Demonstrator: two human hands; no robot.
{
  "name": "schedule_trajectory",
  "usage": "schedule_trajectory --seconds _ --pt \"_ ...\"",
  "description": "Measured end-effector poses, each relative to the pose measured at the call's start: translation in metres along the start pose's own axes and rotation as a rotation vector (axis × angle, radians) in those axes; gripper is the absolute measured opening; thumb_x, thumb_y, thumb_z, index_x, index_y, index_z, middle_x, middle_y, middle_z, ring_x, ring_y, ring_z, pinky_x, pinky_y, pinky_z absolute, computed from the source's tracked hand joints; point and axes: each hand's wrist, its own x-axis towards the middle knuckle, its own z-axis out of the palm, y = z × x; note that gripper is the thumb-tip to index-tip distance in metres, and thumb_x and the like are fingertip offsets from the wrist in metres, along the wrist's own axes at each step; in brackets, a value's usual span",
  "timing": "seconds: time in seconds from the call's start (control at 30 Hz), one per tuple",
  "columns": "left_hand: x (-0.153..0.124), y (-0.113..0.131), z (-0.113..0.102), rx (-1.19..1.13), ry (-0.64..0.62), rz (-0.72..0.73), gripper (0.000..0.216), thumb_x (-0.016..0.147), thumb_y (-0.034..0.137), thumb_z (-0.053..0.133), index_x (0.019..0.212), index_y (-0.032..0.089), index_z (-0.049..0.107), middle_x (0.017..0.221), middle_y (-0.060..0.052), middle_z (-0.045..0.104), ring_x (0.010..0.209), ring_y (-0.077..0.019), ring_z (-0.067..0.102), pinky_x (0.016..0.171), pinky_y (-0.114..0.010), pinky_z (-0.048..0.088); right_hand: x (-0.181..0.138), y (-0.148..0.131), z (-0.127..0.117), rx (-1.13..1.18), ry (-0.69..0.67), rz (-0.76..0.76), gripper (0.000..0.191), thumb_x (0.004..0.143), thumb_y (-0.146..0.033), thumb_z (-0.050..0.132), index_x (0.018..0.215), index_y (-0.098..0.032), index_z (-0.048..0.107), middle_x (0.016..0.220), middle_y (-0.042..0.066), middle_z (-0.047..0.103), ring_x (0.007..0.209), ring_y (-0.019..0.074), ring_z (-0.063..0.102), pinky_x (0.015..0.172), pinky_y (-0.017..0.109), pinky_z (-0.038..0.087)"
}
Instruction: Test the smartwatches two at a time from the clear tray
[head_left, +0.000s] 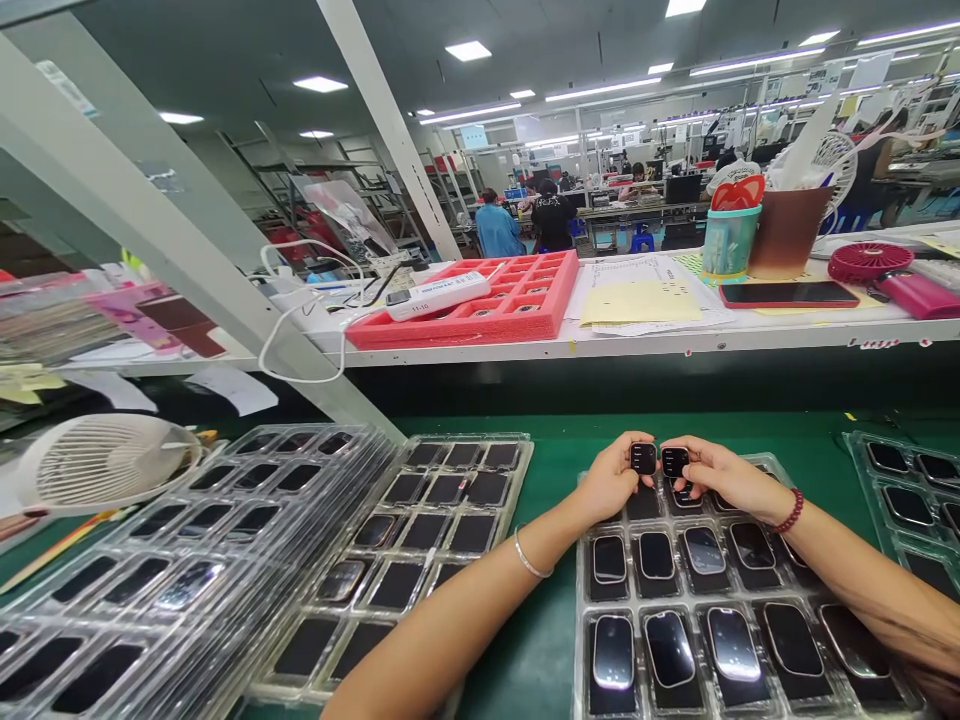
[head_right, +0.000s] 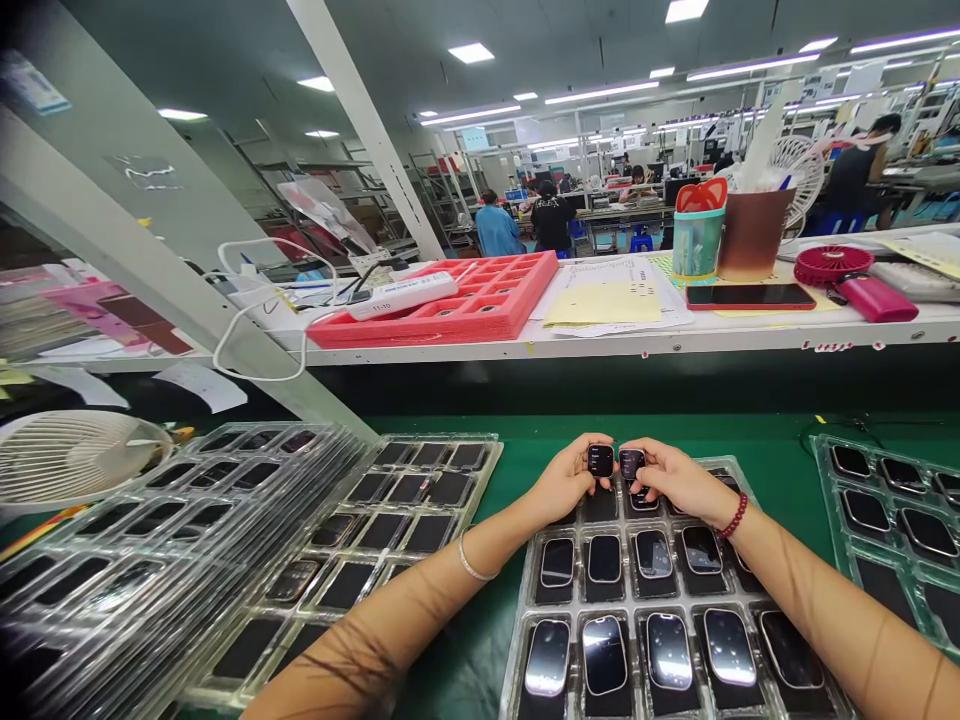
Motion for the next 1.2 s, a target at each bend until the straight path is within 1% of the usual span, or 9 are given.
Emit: schedule_trajectory --seconds 0.37,0.57,0.73,0.93,1.2 --pt "0.0011 -0.0024 -0.0004 -0.007 -0.003 0.006 0.058 0.059 -0.002 0.038 0.113 0.016 0.046 0.093 -0.004 0.061 0.066 -0.0096 0.060 0.053 -0.018 0.043 0.0004 0.0000 -0.0005 -0.003 -0.005 0.007 0.038 0.074 -0.023 0.055 0.112 -0.018 0.055 0.093 0.005 0.060 0.078 0.0156 0.060 0.060 0.024 0.049" --pt "0.0000 -0.0011 -0.0001 -0.006 -0.001 0.011 0.059 0.060 -0.001 0.039 0.115 0.017 0.046 0.093 -0.005 0.061 0.068 -0.0107 0.060 0.055 -0.020 0.044 0.0002 -0.0011 -0.0001 -0.021 -0.006 0.015 0.038 0.075 -0.023 0.055 0.112 -0.018 0.054 0.089 0.004 0.060 0.077 0.0158 0.060 0.061 0.025 0.049" --pt "0.0009 -0.0016 -0.0003 -0.010 -0.003 0.008 0.062 0.059 -0.001 0.039 0.117 0.018 0.045 0.090 -0.004 0.060 0.068 -0.0113 0.060 0.055 -0.020 0.044 0.0007 -0.0004 -0.0006 -0.030 -0.009 0.014 0.038 0.075 -0.024 0.055 0.112 -0.019 0.054 0.092 0.004 0.060 0.079 0.0162 0.060 0.062 0.026 0.049" --pt "0.0000 -0.0009 0.0006 0.010 0.005 -0.004 0.060 0.059 -0.001 0.037 0.115 0.017 0.046 0.091 -0.005 0.060 0.069 -0.0119 0.060 0.056 -0.022 0.044 0.0006 -0.0003 0.0003 -0.035 -0.002 0.004 0.038 0.074 -0.024 0.053 0.112 -0.019 0.054 0.093 0.004 0.060 0.077 0.0154 0.060 0.060 0.025 0.048" --pt "0.0000 -0.0018 -0.0001 -0.007 0.000 0.004 0.061 0.058 -0.003 0.037 0.114 0.017 0.046 0.088 -0.004 0.060 0.069 -0.0114 0.061 0.057 -0.021 0.045 0.0003 -0.0019 0.0000 -0.021 -0.009 0.005 0.040 0.075 -0.023 0.055 0.114 -0.019 0.056 0.090 0.004 0.061 0.077 0.0158 0.060 0.060 0.025 0.049"
